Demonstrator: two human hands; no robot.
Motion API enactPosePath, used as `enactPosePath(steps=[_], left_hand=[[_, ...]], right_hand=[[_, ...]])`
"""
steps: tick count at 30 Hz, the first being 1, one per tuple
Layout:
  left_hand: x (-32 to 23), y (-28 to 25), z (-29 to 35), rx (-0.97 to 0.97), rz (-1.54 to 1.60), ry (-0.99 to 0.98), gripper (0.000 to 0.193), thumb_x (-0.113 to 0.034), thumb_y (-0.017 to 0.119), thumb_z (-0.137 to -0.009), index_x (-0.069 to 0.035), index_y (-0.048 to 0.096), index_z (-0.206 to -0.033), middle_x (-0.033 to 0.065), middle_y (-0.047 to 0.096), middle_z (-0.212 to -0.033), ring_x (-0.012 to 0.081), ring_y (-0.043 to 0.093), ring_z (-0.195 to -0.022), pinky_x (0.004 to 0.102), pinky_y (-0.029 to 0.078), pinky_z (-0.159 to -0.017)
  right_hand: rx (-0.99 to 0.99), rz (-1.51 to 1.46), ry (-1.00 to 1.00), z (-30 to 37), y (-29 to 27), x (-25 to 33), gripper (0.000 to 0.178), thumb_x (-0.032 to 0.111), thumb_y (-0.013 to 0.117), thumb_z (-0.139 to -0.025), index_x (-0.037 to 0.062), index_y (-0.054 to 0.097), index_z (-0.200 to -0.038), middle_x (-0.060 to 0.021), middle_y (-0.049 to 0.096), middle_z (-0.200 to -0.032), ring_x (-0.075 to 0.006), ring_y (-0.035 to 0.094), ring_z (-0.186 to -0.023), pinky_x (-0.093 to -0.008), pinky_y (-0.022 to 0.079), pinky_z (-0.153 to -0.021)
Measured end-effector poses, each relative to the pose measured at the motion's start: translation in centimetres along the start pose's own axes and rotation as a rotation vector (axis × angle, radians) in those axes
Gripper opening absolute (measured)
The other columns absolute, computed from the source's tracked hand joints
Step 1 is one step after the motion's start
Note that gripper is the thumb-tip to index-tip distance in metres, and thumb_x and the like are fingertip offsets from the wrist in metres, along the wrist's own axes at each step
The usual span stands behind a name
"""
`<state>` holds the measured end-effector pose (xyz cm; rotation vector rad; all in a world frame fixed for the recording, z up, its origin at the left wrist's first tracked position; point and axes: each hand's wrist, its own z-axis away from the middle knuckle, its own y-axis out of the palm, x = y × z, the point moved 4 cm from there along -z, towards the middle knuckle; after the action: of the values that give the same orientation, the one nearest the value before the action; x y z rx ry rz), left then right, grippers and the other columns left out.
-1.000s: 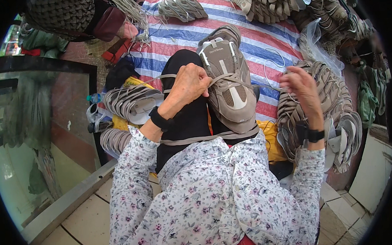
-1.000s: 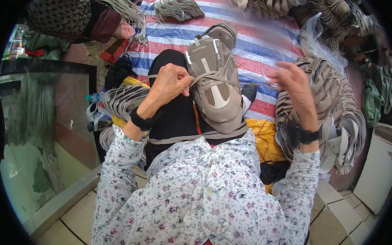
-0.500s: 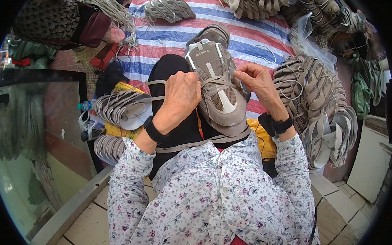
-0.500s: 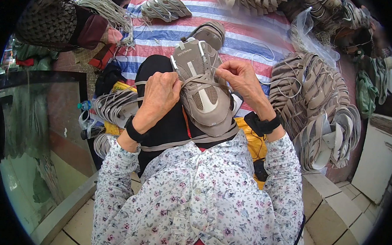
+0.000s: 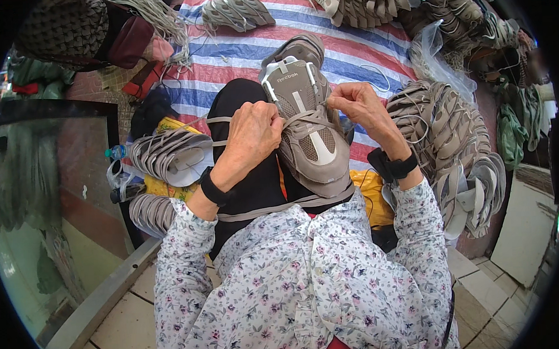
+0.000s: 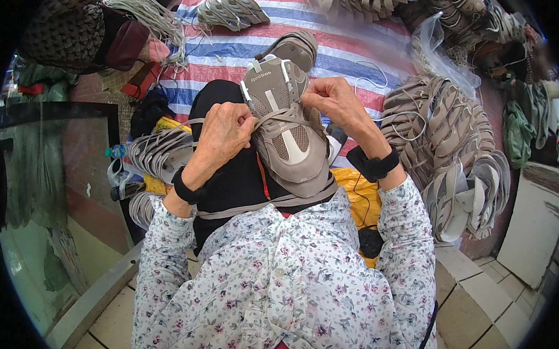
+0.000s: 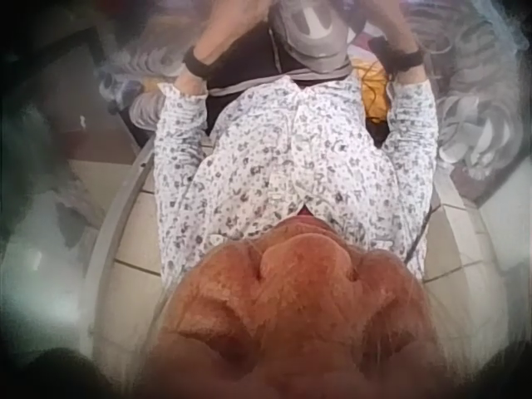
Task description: Lacing shoelaces into sneakers while working in an outdoor footwear assembly area.
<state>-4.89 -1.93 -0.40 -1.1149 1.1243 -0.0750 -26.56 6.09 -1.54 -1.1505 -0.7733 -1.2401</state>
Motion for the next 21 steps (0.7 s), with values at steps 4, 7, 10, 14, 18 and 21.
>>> enactPosePath(steps=[4,7,10,14,18,21], left_hand=[[0.1,0.0,0.1,-0.062,-0.026,0.022,0.023,-0.010,0.058,-0.085,0.004,0.062,-0.067,0.0136,0.060,-0.051,0.0239,0.064,-0.047,0.0342,0.051,-0.052],[-0.2,0.0,-0.1,-0.014,-0.017,-0.009,0.023,-0.009,0.057,-0.085,0.005,0.061,-0.067,0.0140,0.060,-0.052,0.0229,0.065,-0.048,0.0336,0.051,-0.052],[-0.2,0.0,0.2,0.009,0.079,-0.057,0.023,-0.008,0.058,-0.086,0.006,0.062,-0.069,0.0139,0.062,-0.053,0.0212,0.067,-0.049,0.0317,0.052,-0.051],[-0.3,-0.1,0.1,0.061,0.205,-0.118,0.023,-0.009,0.059,-0.087,0.007,0.063,-0.071,0.0130,0.063,-0.055,0.0195,0.067,-0.050,0.0294,0.053,-0.050],[-0.4,-0.2,0.2,0.024,0.163,-0.090,0.023,-0.010,0.060,-0.087,0.007,0.064,-0.072,0.0126,0.063,-0.056,0.0189,0.067,-0.051,0.0289,0.053,-0.050],[-1.0,-0.4,0.4,-0.049,-0.054,0.030,0.022,-0.010,0.060,-0.087,0.006,0.064,-0.072,0.0118,0.064,-0.056,0.0184,0.067,-0.050,0.0289,0.053,-0.050]], right_hand=[[-0.174,0.379,-0.303,0.5,1.4,2.5,0.018,0.012,0.066,-0.086,-0.0026,0.061,-0.076,-0.0008,0.050,-0.059,-0.0065,0.041,-0.055,-0.0267,0.033,-0.049],[-0.276,0.389,-0.368,0.8,1.1,1.8,0.015,0.009,0.064,-0.087,-0.0035,0.062,-0.078,-0.0019,0.050,-0.057,-0.0081,0.040,-0.048,-0.0264,0.032,-0.046],[-0.074,-0.407,0.209,0.9,0.6,-1.0,0.014,0.011,0.065,-0.090,0.0011,0.063,-0.080,0.0046,0.046,-0.056,-0.0039,0.032,-0.046,-0.0223,0.025,-0.043],[-0.093,-0.447,0.178,1.3,0.9,-1.5,0.013,0.011,0.066,-0.088,0.0042,0.062,-0.077,0.0018,0.050,-0.056,-0.0105,0.043,-0.044,-0.0268,0.030,-0.042],[-0.379,0.444,-0.494,2.9,2.3,2.5,0.012,0.009,0.064,-0.086,0.0017,0.059,-0.077,-0.0115,0.051,-0.056,-0.0286,0.049,-0.044,-0.0385,0.036,-0.045],[-0.411,0.553,-0.506,2.5,2.5,2.4,0.011,0.009,0.062,-0.090,0.0001,0.061,-0.085,-0.0038,0.045,-0.055,-0.0107,0.042,-0.046,-0.0315,0.033,-0.044]])
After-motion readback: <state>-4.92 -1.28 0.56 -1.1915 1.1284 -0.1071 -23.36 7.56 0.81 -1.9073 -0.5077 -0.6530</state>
